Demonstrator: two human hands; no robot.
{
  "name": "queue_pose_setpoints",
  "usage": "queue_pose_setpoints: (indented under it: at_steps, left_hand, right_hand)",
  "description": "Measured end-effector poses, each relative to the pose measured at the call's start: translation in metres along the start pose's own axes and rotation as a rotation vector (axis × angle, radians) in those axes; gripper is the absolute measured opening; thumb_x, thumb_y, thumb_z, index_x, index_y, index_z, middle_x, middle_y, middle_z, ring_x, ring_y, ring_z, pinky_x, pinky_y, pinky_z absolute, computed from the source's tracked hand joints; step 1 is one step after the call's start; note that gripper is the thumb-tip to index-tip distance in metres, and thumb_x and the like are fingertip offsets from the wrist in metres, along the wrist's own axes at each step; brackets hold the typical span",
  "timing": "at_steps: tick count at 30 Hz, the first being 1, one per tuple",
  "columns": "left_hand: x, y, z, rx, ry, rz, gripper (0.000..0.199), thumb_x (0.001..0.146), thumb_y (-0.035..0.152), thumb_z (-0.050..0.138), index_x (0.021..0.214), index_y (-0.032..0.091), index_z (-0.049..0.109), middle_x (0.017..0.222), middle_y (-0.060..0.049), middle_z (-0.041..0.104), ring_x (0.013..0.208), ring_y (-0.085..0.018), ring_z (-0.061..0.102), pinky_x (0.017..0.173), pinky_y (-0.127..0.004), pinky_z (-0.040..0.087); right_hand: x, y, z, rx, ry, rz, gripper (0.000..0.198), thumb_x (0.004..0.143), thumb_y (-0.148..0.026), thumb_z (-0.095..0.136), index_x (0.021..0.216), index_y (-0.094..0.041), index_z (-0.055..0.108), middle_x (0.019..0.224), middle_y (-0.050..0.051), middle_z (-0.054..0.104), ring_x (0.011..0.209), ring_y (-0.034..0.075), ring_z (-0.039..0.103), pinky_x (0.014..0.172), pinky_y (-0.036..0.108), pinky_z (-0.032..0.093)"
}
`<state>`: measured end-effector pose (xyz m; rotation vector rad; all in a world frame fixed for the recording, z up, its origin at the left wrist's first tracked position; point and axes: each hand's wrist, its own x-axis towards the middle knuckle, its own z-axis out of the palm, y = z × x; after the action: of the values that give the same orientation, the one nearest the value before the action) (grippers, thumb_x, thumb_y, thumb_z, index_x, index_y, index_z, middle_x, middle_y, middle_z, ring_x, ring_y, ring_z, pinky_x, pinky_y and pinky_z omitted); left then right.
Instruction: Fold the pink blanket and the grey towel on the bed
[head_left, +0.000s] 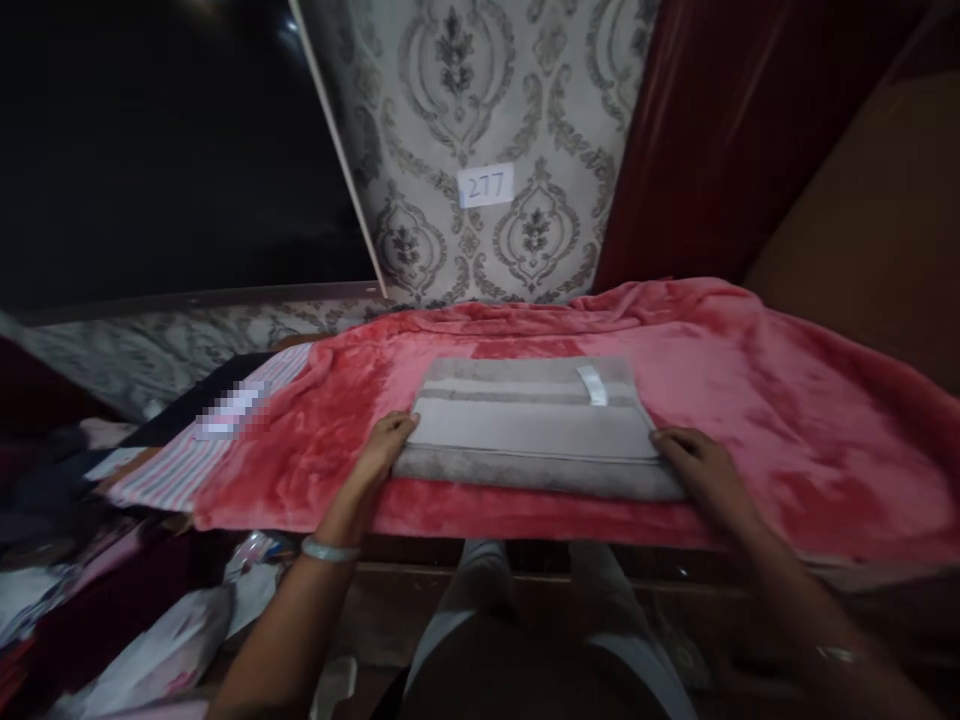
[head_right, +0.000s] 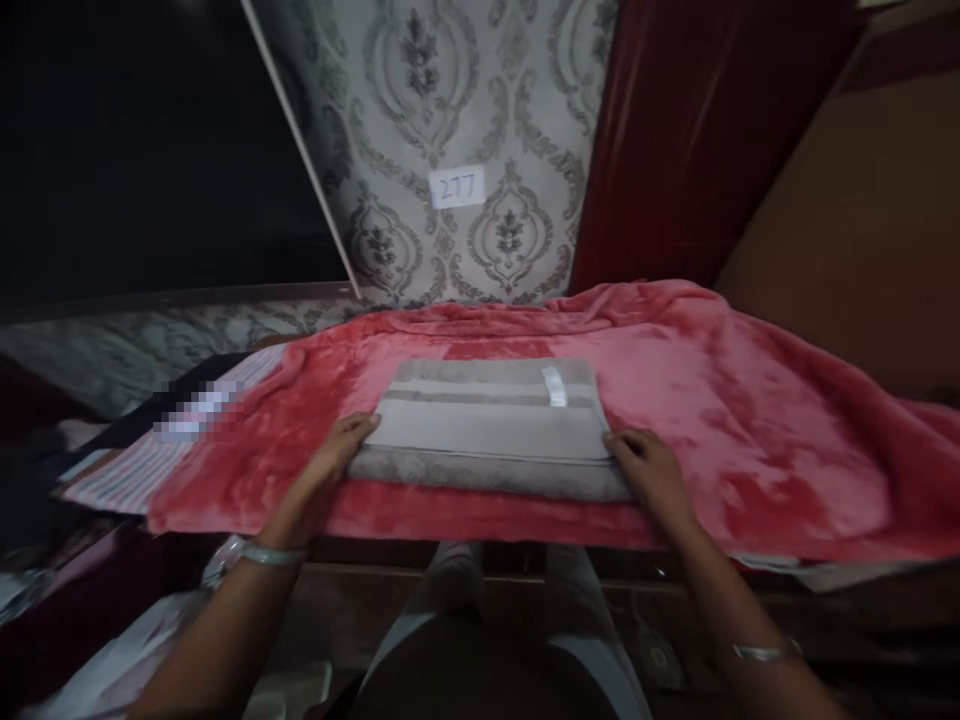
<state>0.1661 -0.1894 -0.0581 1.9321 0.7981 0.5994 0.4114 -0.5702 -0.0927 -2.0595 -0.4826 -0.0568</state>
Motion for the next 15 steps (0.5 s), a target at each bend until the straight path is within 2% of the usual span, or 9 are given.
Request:
queue_pose_setpoints:
  at_steps: [4, 8, 15]
  left_hand:
    - [0.008, -0.006, -0.001, -0.046, 0.034, -0.056, 0.067, 0.052, 0.079, 0.072, 0.076, 0.016, 0.071, 0.077, -0.005, 0.069, 0.075, -0.021, 0.059, 0.064, -0.030, 0.043]
    - [0.013, -0.006, -0.003, -0.074, 0.010, -0.151, 0.068, 0.049, 0.078, 0.073, 0.083, 0.018, 0.073, 0.086, -0.007, 0.072, 0.080, -0.023, 0.062, 0.065, -0.030, 0.045]
    - [0.005, 0.012, -0.004, -0.114, 0.036, -0.185, 0.067, 0.032, 0.071, 0.082, 0.073, 0.020, 0.070, 0.075, -0.003, 0.068, 0.076, -0.022, 0.058, 0.064, -0.030, 0.043]
  right_hand:
    - [0.000, -0.008, 0.004, 0.106, 0.059, 0.006, 0.041, 0.064, -0.059, 0.054, 0.067, -0.020, 0.067, 0.076, 0.007, 0.069, 0.078, 0.024, 0.060, 0.075, 0.036, 0.047]
    - [-0.001, -0.008, 0.006, 0.121, 0.117, -0.030, 0.039, 0.067, -0.059, 0.055, 0.063, -0.021, 0.061, 0.069, 0.004, 0.062, 0.072, 0.020, 0.055, 0.071, 0.034, 0.044]
    - [-0.001, 0.002, 0.003, 0.195, 0.087, 0.004, 0.043, 0.072, -0.063, 0.052, 0.072, -0.021, 0.060, 0.069, 0.003, 0.061, 0.069, 0.020, 0.053, 0.066, 0.032, 0.041]
